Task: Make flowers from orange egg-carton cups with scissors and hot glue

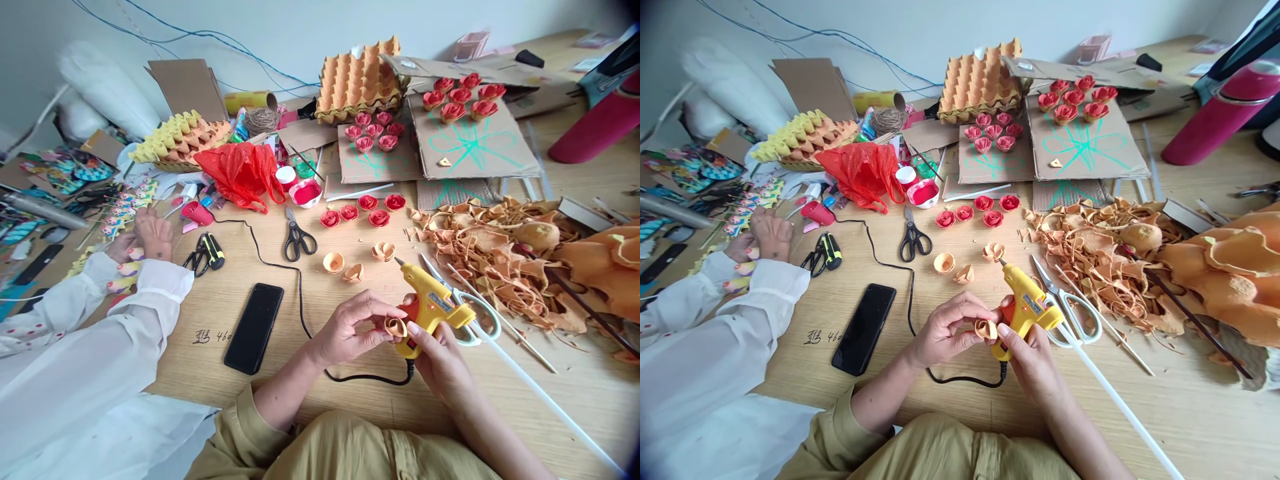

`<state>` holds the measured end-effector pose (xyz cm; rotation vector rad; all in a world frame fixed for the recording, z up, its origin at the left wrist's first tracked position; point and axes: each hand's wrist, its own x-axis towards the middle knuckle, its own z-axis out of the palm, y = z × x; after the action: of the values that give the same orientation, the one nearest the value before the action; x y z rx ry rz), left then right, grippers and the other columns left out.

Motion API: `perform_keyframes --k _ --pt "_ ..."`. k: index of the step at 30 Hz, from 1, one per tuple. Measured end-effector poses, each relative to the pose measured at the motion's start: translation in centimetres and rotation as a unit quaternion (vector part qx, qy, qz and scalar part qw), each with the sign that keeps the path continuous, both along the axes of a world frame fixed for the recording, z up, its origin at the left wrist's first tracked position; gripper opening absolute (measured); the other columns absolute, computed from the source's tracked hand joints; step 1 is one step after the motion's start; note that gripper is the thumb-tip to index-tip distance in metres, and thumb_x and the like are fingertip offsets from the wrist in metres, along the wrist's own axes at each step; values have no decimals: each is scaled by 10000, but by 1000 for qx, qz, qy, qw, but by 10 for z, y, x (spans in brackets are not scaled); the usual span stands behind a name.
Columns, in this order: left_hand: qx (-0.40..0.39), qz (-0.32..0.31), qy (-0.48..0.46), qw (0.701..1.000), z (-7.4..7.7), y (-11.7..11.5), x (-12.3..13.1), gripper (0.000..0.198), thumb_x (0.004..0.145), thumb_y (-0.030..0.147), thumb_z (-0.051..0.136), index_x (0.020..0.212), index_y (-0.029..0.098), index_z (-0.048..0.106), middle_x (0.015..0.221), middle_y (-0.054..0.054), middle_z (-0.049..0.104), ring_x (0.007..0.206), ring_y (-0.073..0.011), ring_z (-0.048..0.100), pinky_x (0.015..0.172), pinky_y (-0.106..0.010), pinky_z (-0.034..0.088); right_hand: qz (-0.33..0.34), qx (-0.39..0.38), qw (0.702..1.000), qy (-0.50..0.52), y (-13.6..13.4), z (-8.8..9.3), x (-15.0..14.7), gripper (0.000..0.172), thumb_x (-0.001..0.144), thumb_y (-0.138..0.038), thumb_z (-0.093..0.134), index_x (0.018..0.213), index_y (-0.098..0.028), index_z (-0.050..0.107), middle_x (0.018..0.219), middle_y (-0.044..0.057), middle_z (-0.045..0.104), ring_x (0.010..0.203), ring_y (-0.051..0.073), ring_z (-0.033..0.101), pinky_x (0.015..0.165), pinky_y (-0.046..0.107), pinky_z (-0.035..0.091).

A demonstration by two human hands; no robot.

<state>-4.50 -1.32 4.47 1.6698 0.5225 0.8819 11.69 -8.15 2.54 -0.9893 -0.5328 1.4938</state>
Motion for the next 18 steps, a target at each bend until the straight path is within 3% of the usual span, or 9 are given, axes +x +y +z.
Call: perform_keyframes --k 6,12,18 --pt "94 25 -12 995 1 2 -2 209 862 231 765 1059 194 704 1046 -71 698 889 -149 645 777 -262 548 16 11 1000 14 0 -1 0 332 852 -479 732 1091 -277 619 908 37 710 760 230 653 694 354 512" --pt "87 95 -34 991 1 3 -2 166 867 223 740 998 177 649 1030 -83 735 905 -167 683 723 -258 534 -10 49 998 -38 -3 0 4 163 945 -423 635 1024 -281 626 960 21 632 736 175 554 666 314 445" --pt "66 179 -8 982 -3 7 -6 268 850 198 750 1096 167 647 976 -59 667 829 -132 623 780 -260 546 11 87 987 -135 -14 -3 12 210 992 -449 537 932 -264 618 853 25 559 763 193 509 717 326 430"
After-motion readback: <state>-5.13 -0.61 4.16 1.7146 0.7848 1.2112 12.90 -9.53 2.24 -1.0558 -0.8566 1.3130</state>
